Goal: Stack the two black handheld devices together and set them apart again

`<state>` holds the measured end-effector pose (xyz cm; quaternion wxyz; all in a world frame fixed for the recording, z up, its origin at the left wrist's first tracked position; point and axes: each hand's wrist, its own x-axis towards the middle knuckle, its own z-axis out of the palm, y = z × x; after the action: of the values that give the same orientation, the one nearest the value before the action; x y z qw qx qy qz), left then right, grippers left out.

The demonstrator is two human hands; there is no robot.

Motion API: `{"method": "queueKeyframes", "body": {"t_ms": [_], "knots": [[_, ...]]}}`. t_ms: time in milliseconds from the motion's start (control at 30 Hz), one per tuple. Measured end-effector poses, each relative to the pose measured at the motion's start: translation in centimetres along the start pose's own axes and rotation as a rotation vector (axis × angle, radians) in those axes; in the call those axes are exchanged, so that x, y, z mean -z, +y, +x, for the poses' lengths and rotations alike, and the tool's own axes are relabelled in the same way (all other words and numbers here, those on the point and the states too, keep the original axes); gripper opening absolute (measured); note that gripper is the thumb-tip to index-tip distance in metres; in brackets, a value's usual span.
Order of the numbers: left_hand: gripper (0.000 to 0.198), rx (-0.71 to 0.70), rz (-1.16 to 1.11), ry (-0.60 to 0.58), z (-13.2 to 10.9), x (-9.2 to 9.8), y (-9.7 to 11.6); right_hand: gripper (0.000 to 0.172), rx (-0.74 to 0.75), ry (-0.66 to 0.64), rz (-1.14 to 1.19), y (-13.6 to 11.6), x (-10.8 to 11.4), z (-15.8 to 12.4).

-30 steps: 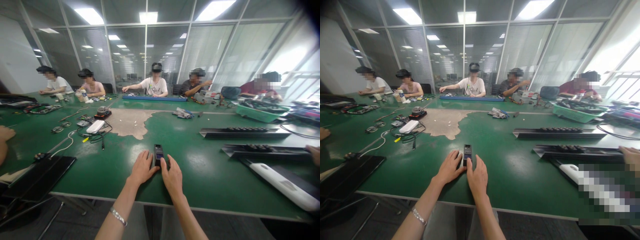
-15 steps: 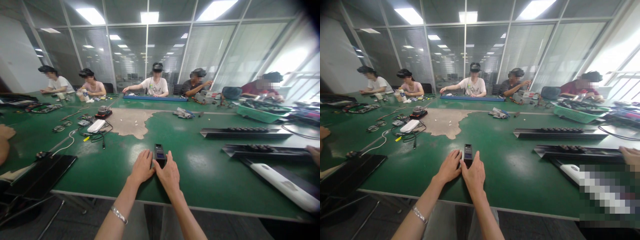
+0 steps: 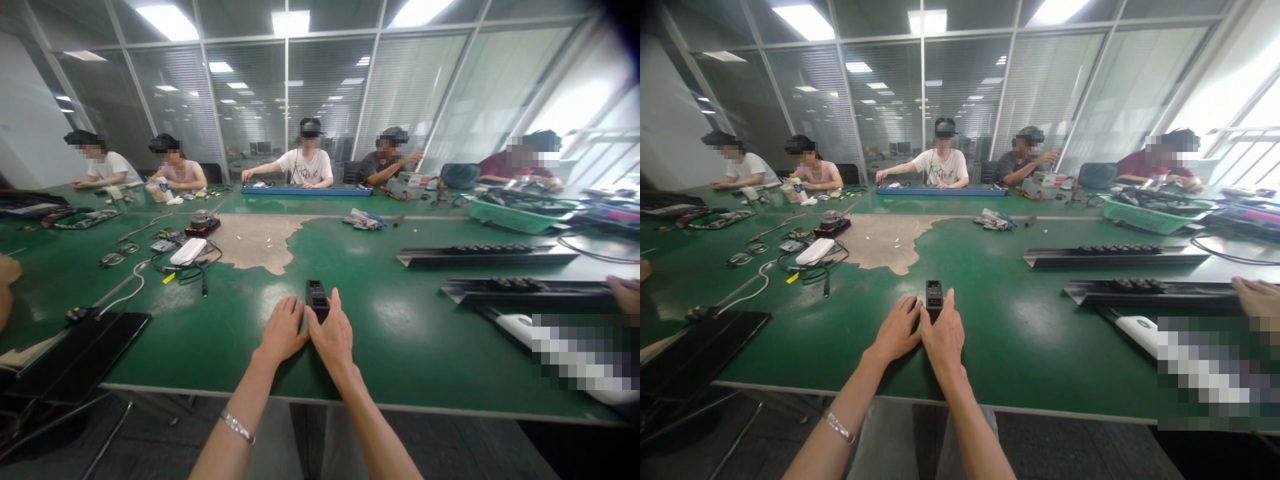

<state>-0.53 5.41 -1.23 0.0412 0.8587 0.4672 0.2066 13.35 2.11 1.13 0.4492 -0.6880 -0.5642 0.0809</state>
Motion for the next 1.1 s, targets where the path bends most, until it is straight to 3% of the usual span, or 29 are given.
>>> {"method": "queueKeyframes", "body": {"t_ms": [167, 267, 367, 533, 1100], "knots": [[0.063, -0.009, 0.005, 0.025, -0.1, 0.2, 0.2, 0.088, 0.003, 0.091, 0.137, -0.5, 2.2, 1.2], [0.064, -0.012, 0.018, 0.022, -0.1, 0.2, 0.3, 0.09, -0.015, 0.161, 0.136, 0.8, 3.3, 1.7], [0.062, -0.012, 0.034, 0.018, -0.2, 0.3, 0.3, 0.092, -0.057, 0.146, 0.092, 2.8, 3.8, 1.7], [0.057, -0.018, 0.036, 0.015, -0.1, 0.3, 0.4, 0.092, -0.057, 0.11, 0.074, 5.0, 3.4, 1.2], [0.058, -0.035, 0.042, 0.038, -0.1, 0.2, 0.3, 0.086, 0.011, 0.075, -0.03, 6.4, 1.5, 0.5]]}}
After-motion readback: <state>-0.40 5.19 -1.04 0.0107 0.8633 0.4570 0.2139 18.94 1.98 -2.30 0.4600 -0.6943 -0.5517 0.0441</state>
